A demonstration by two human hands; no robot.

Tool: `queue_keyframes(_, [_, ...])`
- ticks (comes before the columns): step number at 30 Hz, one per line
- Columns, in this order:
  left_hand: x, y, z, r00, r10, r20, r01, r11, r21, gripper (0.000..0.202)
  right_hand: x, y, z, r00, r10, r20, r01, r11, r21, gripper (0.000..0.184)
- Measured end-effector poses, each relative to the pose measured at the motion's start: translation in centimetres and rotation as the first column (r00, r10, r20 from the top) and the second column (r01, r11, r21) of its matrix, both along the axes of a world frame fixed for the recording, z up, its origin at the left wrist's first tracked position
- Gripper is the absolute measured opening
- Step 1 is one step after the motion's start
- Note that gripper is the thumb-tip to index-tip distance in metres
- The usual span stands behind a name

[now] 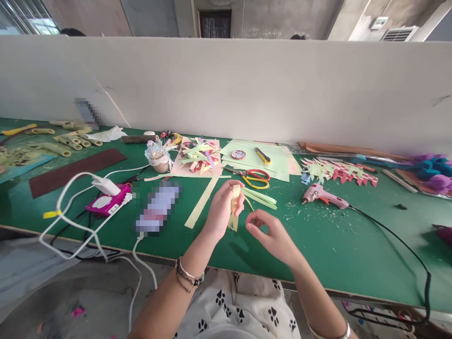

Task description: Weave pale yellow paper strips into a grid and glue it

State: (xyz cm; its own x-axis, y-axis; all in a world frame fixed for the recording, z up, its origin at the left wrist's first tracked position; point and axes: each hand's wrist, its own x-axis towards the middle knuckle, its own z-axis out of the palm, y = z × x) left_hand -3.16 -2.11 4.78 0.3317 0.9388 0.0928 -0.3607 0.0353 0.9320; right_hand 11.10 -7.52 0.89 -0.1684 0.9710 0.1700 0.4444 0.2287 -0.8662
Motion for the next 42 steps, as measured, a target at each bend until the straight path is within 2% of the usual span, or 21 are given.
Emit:
queue_keyframes(3, [0.0, -0.6, -0.1, 0.965, 0.004, -0.262, 0.04, 0.986, 0.163, 0.019, 0.5, 0.3, 1.2, 0.987, -0.117, -0.109, 0.133, 0.978, 0.159, 0.02])
queue_keyframes(6, [0.1, -1.2, -0.4, 0.917, -0.024, -0.399, 0.125, 0.965, 0.229, 0.028, 0.3, 0.5, 2.4, 0.986, -0.08, -0.148, 0.11, 0.971, 0.212, 0.027])
queue_keyframes(9, [0.1, -1.6, -0.8, 0.897, -0.039, -0.441, 0.162, 0.956, 0.245, 0.032, -0.4, 0.7, 2.9, 0.987, -0.05, -0.153, 0.078, 0.981, 0.176, 0.019])
queue_keyframes(13, [-0.4, -1.7, -0.7, 0.881, -0.073, -0.467, 0.209, 0.946, 0.248, 0.036, -0.7, 0.8, 2.9, 0.964, -0.062, -0.258, 0.092, 0.99, 0.106, 0.012])
queue_keyframes(18, [-1.4, -1.6, -0.6, 0.804, -0.058, -0.592, 0.241, 0.941, 0.235, 0.025, 0.3, 0.9, 2.9, 0.939, -0.205, -0.277, 0.246, 0.961, 0.124, 0.009])
queue_keyframes(23, [-2.8, -1.5, -1.0, 0.749, 0.024, -0.662, 0.203, 0.943, 0.264, 0.03, 2.2, 0.7, 2.5, 0.911, -0.298, -0.283, 0.351, 0.923, 0.157, 0.01])
queue_keyframes(25, [-3.3, -1.4, -1.0, 0.701, 0.06, -0.71, 0.223, 0.928, 0.298, 0.03, 2.8, 0.5, 2.5, 0.939, -0.29, -0.182, 0.327, 0.919, 0.22, 0.012])
queue_keyframes(27, [-3.7, -1.4, -0.8, 0.642, 0.065, -0.764, 0.285, 0.905, 0.316, 0.031, 3.1, 0.3, 2.8, 0.969, -0.245, 0.039, 0.22, 0.921, 0.321, 0.023])
queue_keyframes(29, [-3.7, -1.4, -0.5, 0.597, 0.043, -0.801, 0.364, 0.876, 0.318, 0.032, 2.8, 0.1, 3.1, 0.94, -0.168, 0.296, 0.046, 0.924, 0.379, 0.037])
queue_keyframes(30, [-3.7, -1.4, -0.4, 0.583, 0.033, -0.812, 0.398, 0.86, 0.32, 0.033, 2.5, 0.0, 3.3, 0.911, -0.116, 0.395, -0.042, 0.928, 0.37, 0.038])
queue_keyframes(32, [-3.5, -1.4, -0.2, 0.572, 0.034, -0.819, 0.436, 0.833, 0.34, 0.032, 1.9, -0.1, 3.6, 0.869, -0.007, 0.495, -0.167, 0.937, 0.306, 0.026])
queue_keyframes(34, [-3.5, -1.4, -0.1, 0.579, 0.051, -0.814, 0.431, 0.828, 0.359, 0.029, 1.5, -0.1, 3.6, 0.865, 0.056, 0.499, -0.203, 0.948, 0.245, 0.023])
queue_keyframes(42, [-4.8, -1.2, -0.6, 0.611, 0.071, -0.789, 0.315, 0.892, 0.324, 0.03, 2.4, 0.4, 3.1, 0.94, 0.046, 0.338, -0.111, 0.978, 0.175, 0.018])
